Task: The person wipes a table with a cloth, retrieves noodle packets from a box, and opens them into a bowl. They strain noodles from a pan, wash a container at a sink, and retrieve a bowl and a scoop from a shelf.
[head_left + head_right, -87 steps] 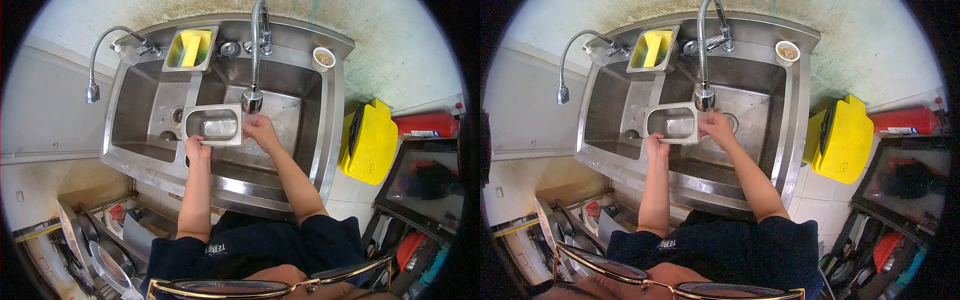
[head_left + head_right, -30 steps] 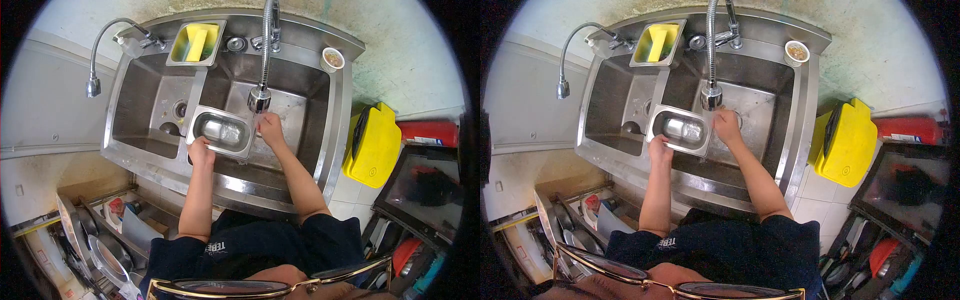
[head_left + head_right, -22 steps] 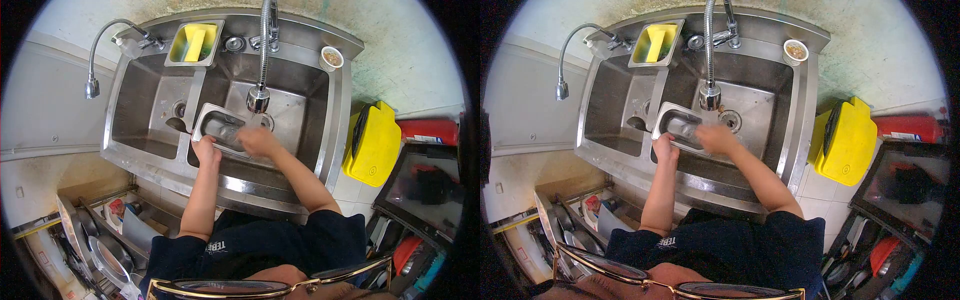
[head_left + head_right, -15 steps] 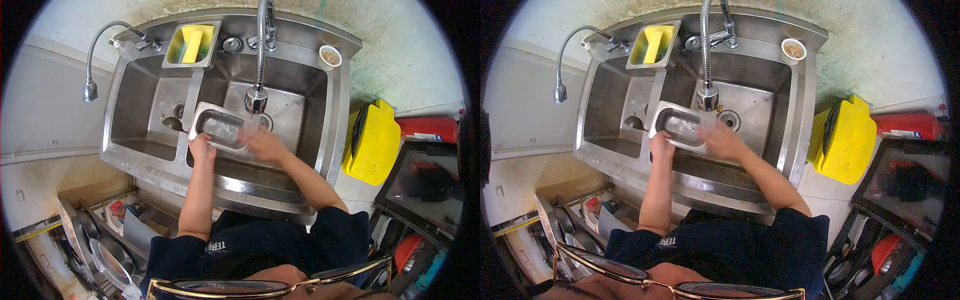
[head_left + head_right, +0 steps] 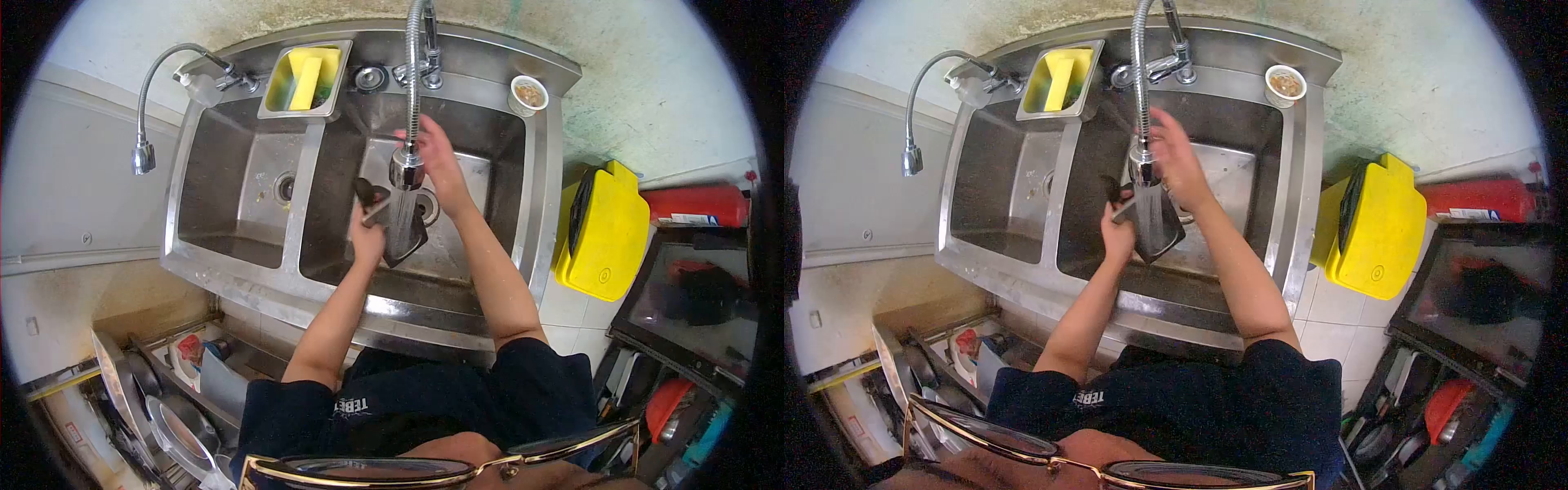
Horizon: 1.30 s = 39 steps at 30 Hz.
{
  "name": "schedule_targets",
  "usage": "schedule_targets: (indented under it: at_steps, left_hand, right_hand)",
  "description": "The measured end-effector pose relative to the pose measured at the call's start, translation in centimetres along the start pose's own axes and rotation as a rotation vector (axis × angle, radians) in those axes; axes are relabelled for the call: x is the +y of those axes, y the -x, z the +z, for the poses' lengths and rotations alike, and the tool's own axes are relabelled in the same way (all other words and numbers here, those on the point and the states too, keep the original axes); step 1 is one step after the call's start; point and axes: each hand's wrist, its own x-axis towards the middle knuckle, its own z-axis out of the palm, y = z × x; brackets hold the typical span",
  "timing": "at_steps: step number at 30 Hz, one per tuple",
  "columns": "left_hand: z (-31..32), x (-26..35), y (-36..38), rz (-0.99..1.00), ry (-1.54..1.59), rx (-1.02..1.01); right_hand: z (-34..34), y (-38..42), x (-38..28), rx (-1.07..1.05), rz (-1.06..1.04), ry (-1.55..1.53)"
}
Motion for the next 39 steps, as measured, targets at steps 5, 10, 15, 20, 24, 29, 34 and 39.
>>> schedule_targets:
  at_steps: [5,10,15,20,24,29,34,39]
  left_hand:
    - [0.8,-2.0,-0.1,0.301,-0.337,-0.231]
    - [-0.7,2.6,-1.4,0.707,-0.584,-0.792]
    - [-3.8,4.2,-1.3,0.384,-0.417,-0.213]
    - [-6.9,9.7,-1.4,-0.351,0.29,0.135]
    - [-9.0,12.2,-0.9,-0.483,0.515,0.236]
    - [-11.2,13.3,-1.2,-0.519,0.642,0.282]
    - [-10.0,15.5,-0.5,-0.069,0.401,0.249]
    - [-10.1,13.0,-0.9,0.694,-0.31,0.061]
  right_hand:
    - [1.7,-1.7,-2.1,-0.291,-0.004,0.278]
    - [-0.5,-2.7,-1.9,-0.251,0.129,0.639]
    - [-3.3,-1.6,-2.2,-0.297,0.114,0.557]
    - [-2.8,2.7,3.2,0.001,0.102,0.622]
    - [-4.6,2.0,12.3,-0.488,0.409,1.155]
    - [-3.3,2.2,10.7,-0.203,0.916,0.101]
    - [-3.2,-1.7,4.2,-0.163,1.011,-0.099]
    - [-5.6,-12.0,4.2,0.225,0.09,0.919]
